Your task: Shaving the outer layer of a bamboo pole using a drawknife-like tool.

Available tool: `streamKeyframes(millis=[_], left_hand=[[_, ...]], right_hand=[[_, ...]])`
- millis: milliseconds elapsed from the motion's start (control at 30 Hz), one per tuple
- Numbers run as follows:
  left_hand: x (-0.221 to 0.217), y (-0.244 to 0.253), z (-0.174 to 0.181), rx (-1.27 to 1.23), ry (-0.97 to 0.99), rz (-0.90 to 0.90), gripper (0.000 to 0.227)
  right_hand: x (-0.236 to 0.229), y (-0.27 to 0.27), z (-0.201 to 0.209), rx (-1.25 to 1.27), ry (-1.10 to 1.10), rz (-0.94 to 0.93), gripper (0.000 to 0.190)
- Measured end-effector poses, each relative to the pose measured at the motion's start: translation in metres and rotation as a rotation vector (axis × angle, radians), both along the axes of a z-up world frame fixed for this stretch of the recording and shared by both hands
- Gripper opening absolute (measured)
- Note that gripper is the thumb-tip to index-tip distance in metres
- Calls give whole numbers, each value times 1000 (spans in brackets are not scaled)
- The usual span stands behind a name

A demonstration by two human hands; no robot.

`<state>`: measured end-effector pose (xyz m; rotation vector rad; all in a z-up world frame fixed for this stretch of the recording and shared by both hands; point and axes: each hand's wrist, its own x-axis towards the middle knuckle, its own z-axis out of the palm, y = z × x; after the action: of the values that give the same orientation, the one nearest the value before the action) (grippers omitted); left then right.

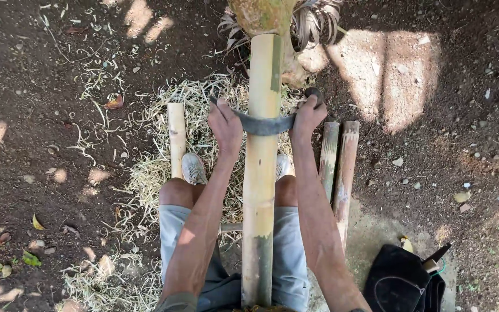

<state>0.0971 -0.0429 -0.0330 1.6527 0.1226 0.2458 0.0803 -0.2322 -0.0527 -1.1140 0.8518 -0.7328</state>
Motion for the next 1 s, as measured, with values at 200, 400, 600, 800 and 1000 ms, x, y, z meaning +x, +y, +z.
streamKeyframes(millis=[200, 400, 600, 800, 1000], left_hand=[[39, -19, 3, 15, 208, -2, 33], [69, -37, -7, 120, -14, 103, 34], [88, -43, 13, 67, 73, 110, 34], [118, -52, 13, 114, 72, 135, 35], [152, -66, -3, 179, 32, 174, 36]], right_hand=[[40, -34, -45, -5, 30, -10, 23], [70, -43, -29, 3, 105, -81, 26], [93, -46, -10, 29, 13, -34, 25], [125, -60, -15, 12, 115, -97, 23], [157, -80, -22, -10, 67, -63, 23]])
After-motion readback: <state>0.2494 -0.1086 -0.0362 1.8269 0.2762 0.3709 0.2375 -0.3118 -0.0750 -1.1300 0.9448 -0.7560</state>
